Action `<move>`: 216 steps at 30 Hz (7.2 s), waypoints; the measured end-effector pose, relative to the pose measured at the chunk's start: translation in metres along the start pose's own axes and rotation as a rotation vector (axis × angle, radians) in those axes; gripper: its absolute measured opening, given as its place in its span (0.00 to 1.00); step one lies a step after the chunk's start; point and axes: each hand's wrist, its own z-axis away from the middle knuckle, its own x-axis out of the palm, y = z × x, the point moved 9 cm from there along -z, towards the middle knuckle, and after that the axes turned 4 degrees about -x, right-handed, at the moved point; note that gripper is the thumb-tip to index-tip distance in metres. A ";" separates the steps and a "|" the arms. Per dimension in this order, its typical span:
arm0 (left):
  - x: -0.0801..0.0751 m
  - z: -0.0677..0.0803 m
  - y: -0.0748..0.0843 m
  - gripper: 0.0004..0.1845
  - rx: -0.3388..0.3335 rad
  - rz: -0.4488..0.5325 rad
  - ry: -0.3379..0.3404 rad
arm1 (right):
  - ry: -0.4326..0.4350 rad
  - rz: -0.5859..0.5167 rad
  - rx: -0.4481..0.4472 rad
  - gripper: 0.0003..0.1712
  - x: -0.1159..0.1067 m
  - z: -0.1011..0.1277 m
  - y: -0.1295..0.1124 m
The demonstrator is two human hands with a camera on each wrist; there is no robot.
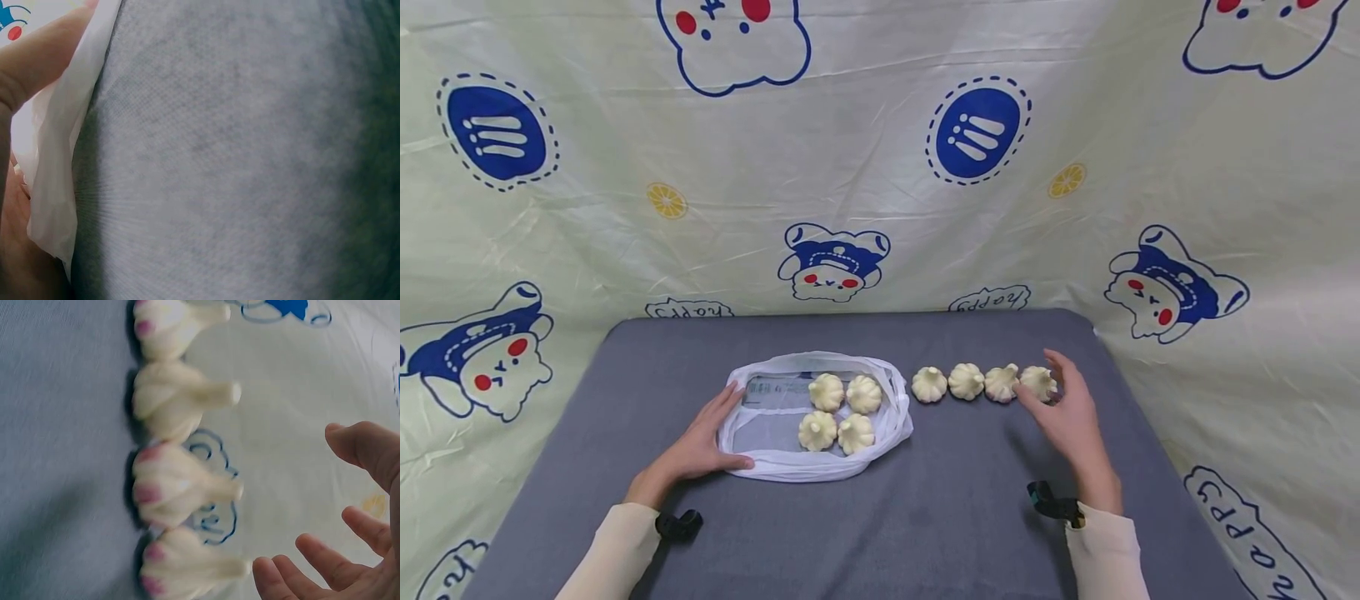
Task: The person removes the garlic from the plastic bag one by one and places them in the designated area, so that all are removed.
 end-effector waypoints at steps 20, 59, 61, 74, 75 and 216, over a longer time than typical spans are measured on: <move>0.000 0.000 0.000 0.65 -0.019 0.003 -0.016 | -0.291 -0.057 -0.270 0.46 0.079 -0.007 -0.095; -0.002 0.000 0.002 0.65 -0.003 0.014 -0.011 | -0.828 0.031 -0.453 0.42 0.232 -0.032 -0.199; -0.002 0.000 0.003 0.65 -0.001 0.016 -0.010 | -0.846 0.051 -0.463 0.41 0.238 -0.032 -0.198; -0.002 -0.001 0.000 0.65 -0.002 0.003 -0.004 | -0.905 0.142 -0.449 0.36 0.265 -0.036 -0.186; -0.002 -0.001 0.001 0.65 -0.002 0.002 -0.003 | -0.906 0.149 -0.450 0.36 0.265 -0.036 -0.185; -0.001 -0.001 0.001 0.66 0.002 -0.009 0.013 | -0.183 -0.455 -0.190 0.22 0.092 0.027 -0.048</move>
